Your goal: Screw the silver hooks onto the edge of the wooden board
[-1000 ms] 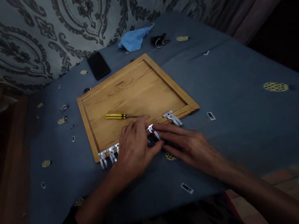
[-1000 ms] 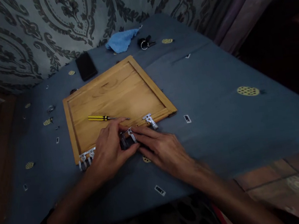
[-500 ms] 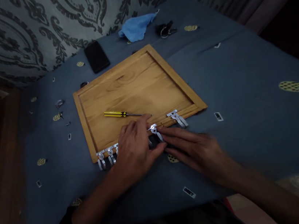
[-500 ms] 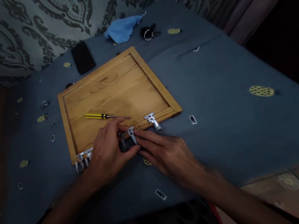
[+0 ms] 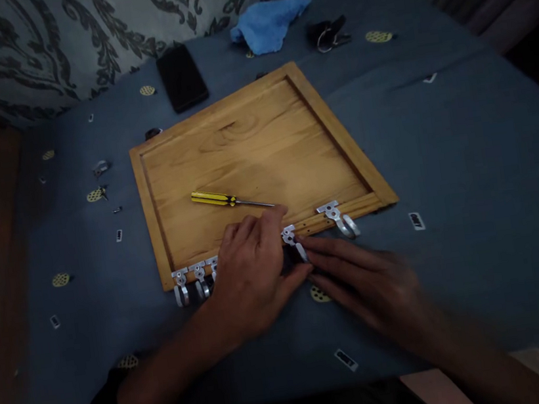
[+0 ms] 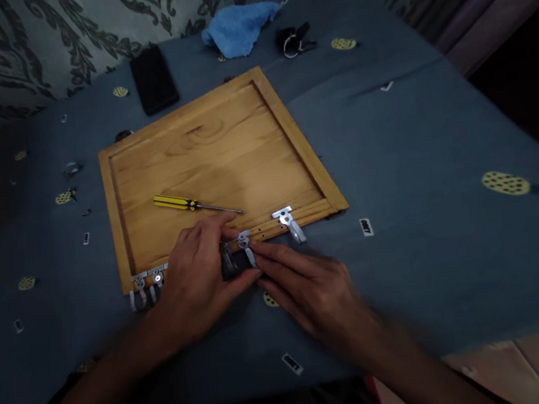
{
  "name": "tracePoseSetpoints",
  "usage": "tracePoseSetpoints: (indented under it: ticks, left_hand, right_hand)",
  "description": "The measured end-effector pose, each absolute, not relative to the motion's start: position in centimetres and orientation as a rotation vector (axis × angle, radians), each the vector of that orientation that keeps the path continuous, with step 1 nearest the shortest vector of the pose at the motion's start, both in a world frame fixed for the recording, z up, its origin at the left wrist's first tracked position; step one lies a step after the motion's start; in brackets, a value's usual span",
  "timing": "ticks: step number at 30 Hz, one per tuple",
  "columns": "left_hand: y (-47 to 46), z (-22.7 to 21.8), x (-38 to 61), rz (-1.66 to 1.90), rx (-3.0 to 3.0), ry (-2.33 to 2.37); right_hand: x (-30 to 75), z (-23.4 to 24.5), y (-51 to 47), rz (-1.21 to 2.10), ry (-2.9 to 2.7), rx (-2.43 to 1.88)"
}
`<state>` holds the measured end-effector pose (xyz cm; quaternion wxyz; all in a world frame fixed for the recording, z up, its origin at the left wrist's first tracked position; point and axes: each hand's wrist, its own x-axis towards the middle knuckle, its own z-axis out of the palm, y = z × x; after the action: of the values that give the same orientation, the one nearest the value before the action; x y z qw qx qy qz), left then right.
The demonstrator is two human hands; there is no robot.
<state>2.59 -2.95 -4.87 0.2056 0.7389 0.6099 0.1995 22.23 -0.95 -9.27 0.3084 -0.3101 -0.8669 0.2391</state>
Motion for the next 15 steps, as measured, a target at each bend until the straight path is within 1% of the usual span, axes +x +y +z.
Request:
tracePoseSetpoints:
  ticks: [5, 15]
  left_hand:
    - [-3.05, -4.92, 2.64, 0.540, 2.098, 1.698]
    - [-3.10, -4.97, 2.66, 0.529, 2.135, 1.705]
  right_hand:
    - [22.34, -9.58, -0.96, 0.594, -2.274, -0.819]
    - [22.26, -9.47, -0.86, 0.649, -2.289, -0.836]
